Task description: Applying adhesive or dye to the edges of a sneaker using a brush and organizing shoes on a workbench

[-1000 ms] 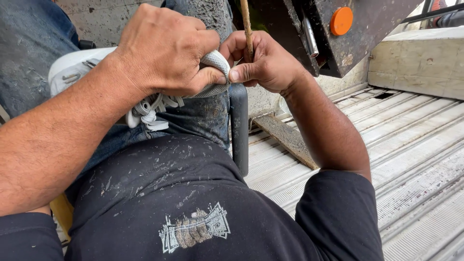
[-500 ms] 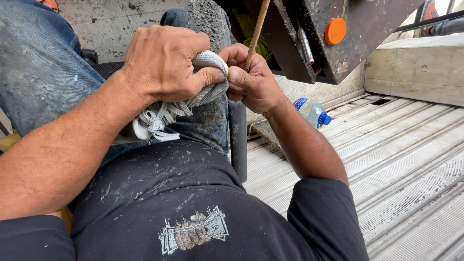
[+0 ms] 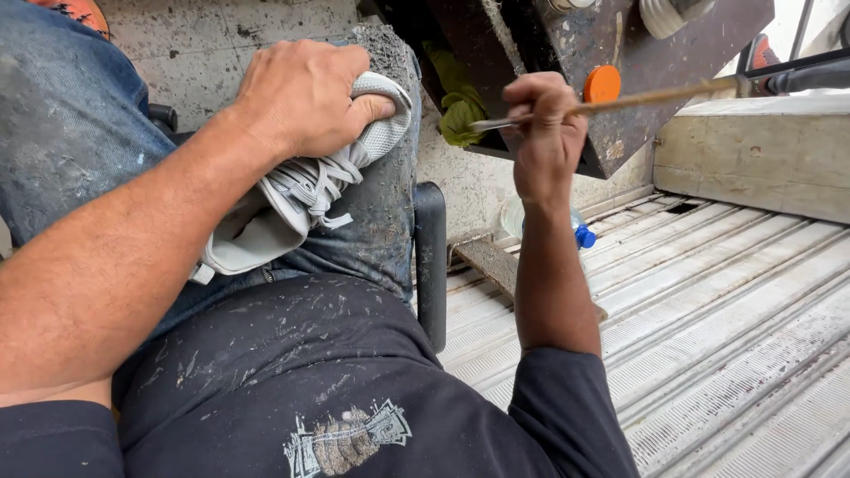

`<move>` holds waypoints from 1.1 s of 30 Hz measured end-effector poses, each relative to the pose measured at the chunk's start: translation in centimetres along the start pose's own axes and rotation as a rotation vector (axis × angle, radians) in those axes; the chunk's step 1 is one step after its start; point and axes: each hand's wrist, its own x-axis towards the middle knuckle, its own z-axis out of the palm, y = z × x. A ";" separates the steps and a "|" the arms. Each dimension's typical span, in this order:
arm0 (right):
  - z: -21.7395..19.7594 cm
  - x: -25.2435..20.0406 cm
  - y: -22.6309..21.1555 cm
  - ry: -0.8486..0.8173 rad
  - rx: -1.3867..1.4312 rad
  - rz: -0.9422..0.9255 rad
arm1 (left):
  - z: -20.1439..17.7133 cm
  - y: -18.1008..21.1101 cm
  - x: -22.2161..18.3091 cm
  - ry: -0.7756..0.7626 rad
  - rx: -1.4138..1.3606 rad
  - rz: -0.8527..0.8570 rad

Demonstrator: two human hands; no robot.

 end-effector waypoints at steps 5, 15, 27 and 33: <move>-2.6 0.9 -1.5 0.195 0.019 -0.282 | -2.1 1.5 0.2 -0.153 -0.050 -0.102; -10.3 10.3 0.3 0.276 -0.261 -0.330 | -1.6 1.1 0.8 -0.137 -0.118 -0.158; -9.7 13.7 3.2 0.300 -0.726 -0.290 | -1.5 1.7 0.3 -0.049 -0.224 -0.230; -10.1 13.2 2.8 0.502 -0.151 -0.125 | -3.0 3.1 -0.1 -0.208 -0.263 -0.312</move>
